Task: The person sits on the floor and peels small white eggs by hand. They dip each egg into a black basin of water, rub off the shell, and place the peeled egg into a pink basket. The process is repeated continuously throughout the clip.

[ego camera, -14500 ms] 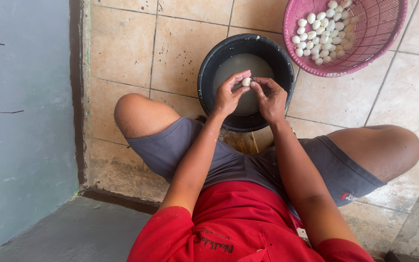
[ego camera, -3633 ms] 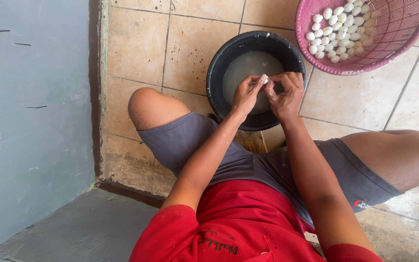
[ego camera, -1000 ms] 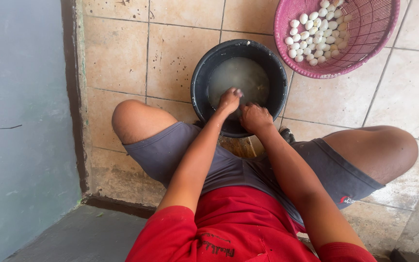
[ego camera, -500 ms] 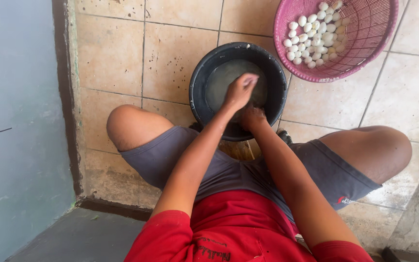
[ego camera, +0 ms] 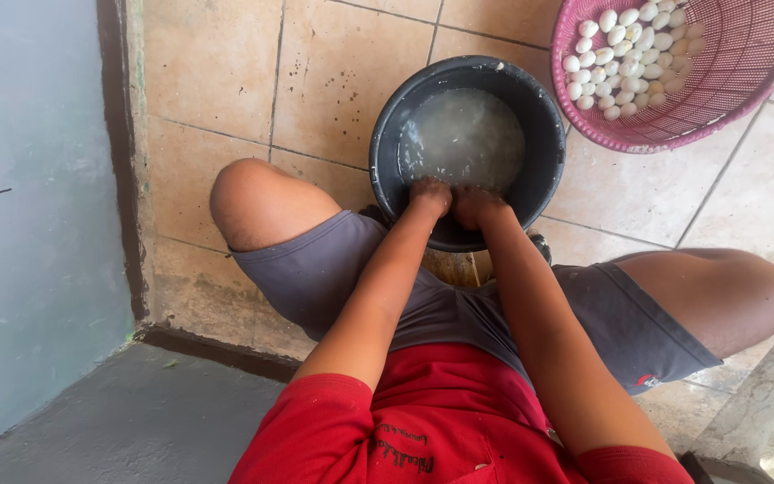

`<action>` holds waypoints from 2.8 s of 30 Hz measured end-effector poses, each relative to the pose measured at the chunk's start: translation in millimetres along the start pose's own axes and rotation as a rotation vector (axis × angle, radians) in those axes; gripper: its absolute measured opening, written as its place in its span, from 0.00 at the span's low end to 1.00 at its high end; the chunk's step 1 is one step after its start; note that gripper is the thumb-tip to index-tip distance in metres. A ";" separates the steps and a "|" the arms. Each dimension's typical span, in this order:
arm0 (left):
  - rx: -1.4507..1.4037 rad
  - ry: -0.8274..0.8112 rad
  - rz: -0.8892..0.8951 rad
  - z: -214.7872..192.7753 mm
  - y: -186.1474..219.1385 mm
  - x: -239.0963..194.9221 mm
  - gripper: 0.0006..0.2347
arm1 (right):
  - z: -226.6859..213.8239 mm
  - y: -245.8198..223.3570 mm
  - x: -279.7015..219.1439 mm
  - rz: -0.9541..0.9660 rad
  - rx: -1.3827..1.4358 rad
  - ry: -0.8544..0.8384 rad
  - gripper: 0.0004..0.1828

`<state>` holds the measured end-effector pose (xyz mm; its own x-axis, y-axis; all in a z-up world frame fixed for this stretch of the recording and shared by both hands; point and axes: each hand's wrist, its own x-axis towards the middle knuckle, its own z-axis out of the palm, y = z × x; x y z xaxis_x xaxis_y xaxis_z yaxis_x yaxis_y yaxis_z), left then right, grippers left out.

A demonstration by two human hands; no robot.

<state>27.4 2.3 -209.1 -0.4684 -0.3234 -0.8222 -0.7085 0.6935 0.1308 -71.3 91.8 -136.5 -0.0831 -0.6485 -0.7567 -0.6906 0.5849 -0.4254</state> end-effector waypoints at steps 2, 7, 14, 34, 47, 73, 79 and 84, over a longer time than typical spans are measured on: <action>-0.009 0.006 -0.010 2.6 0.1 1.3 0.12 | -5.6 -7.9 -4.3 0.055 -0.127 -0.004 0.27; -0.059 0.020 0.051 11.6 3.0 6.5 0.12 | -19.4 -7.0 -4.2 0.090 -0.202 -0.184 0.19; -0.073 -0.025 0.148 0.5 -0.7 -1.9 0.11 | -23.3 -4.3 -7.5 0.068 -0.243 -0.116 0.18; -0.290 -0.085 0.311 -28.7 7.4 -27.0 0.16 | -30.4 -23.6 -65.7 0.071 -0.321 0.141 0.15; -1.416 0.046 0.220 -85.0 10.3 -86.5 0.13 | -86.4 -38.2 -125.6 -0.300 0.298 0.876 0.17; -1.412 0.374 0.686 -153.8 76.1 -212.7 0.16 | -147.7 -43.9 -225.7 -0.459 0.564 0.990 0.23; -1.331 0.303 0.638 -157.2 78.8 -212.0 0.17 | -147.1 -34.0 -230.5 -0.548 0.462 1.053 0.18; -1.559 0.144 0.750 -161.6 75.2 -207.3 0.12 | -151.3 -36.1 -234.9 -0.563 0.398 1.141 0.18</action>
<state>-14.0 17.4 60.7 -0.8849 -0.3589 -0.2969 -0.0943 -0.4863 0.8687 -135.5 149.3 131.7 -0.5437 -0.7748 0.3225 -0.5895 0.0791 -0.8039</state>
